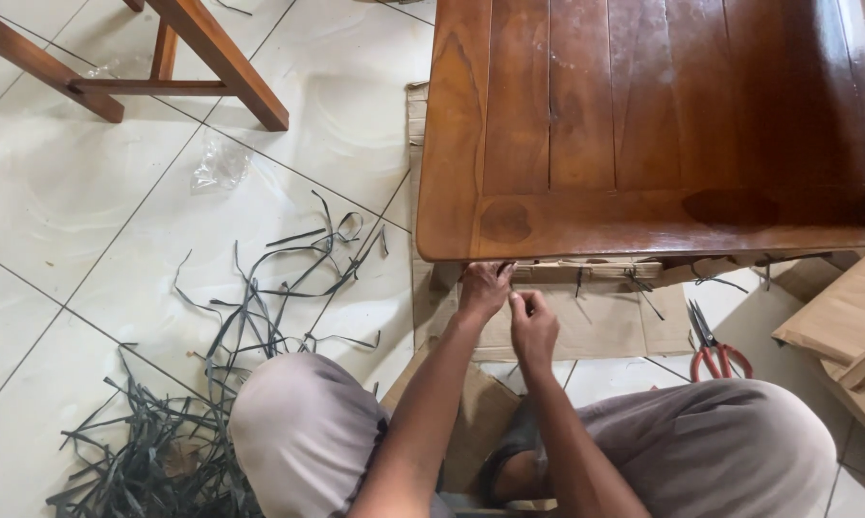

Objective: Wrapping wooden chair legs with cardboard and securing them with ties.

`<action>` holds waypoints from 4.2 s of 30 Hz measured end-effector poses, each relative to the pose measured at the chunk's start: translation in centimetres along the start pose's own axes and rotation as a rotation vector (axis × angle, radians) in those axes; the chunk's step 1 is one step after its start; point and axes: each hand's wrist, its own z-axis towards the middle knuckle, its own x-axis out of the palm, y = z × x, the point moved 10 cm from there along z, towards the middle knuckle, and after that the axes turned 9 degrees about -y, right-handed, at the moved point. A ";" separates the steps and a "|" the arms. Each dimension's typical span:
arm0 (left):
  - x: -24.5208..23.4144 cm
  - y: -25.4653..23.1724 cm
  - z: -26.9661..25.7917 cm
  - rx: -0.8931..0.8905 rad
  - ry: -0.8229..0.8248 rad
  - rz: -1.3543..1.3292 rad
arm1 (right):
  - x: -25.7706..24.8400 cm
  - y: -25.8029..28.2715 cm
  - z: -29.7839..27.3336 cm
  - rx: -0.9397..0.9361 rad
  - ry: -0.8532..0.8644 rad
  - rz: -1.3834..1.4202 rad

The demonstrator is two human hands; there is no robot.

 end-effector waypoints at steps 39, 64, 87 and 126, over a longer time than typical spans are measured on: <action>4.2 0.6 -2.0 0.770 -0.367 0.475 | 0.0 -9.8 6.6 0.099 -0.407 0.192; -0.3 -3.9 -0.9 0.646 -0.216 0.384 | 9.4 -9.7 4.3 0.214 0.197 0.469; -2.2 -1.6 -5.3 0.238 -0.332 -0.260 | 1.0 -2.6 -1.7 -0.008 0.028 0.205; -1.1 2.4 -9.6 -0.514 0.042 -0.335 | 1.8 0.2 2.1 0.007 0.238 0.424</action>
